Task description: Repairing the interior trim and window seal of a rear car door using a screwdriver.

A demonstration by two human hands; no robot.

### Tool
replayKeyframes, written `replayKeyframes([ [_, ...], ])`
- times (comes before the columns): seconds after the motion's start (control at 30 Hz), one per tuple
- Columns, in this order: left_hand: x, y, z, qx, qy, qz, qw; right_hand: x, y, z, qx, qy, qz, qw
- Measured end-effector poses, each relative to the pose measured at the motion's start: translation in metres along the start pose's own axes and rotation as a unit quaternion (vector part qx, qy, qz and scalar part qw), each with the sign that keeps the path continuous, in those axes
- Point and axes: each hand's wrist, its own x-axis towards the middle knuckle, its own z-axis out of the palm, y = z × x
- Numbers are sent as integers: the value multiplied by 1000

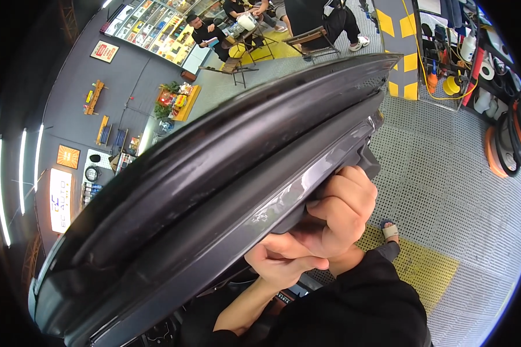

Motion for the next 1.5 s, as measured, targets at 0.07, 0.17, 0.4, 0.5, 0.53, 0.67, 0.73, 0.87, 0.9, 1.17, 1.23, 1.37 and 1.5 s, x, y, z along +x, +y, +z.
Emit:
replayKeyframes([
  [0.07, 1, -1, 1, 10, 15, -3, 1000, 1, 1, 0, 0, -1, -4, 1000],
  [0.17, 6, -2, 5, -12, 34, 20, 999, 3, 0, -4, -20, -20, 1, 1000],
  [0.4, 18, 0, 9, -61, 22, 66, 996, 3, -5, 2, -40, -11, 32, 999],
  [0.5, 18, 0, 8, -91, 1, 69, 993, 2, -7, 9, -20, 45, 49, 998],
  [0.53, 18, -1, 9, -92, 8, 62, 994, 1, -8, 10, -22, 43, 46, 998],
  [0.67, 19, -5, 6, -25, 19, 120, 992, 2, -12, 7, -2, 39, 14, 999],
  [0.73, 19, -8, 5, 6, 18, 143, 989, 3, -17, 0, -5, 6, 9, 1000],
  [0.87, 13, -10, 4, 20, 37, 52, 998, 6, -22, -6, -6, -35, 21, 999],
  [0.9, 11, -11, 5, 26, 32, 56, 998, 7, -22, -8, -9, -48, 17, 999],
  [1.17, 14, -10, 35, 59, 203, 66, 975, 16, -23, -21, -51, -98, -5, 994],
  [1.23, 14, -7, 41, 42, 222, 53, 973, 16, -24, -20, -57, -93, -10, 994],
  [1.37, 12, -2, 44, -30, 225, -4, 974, 12, -25, -16, -39, -45, 11, 998],
  [1.5, 10, -2, 41, -26, 207, 4, 978, 13, -26, -18, -44, -63, -5, 997],
])
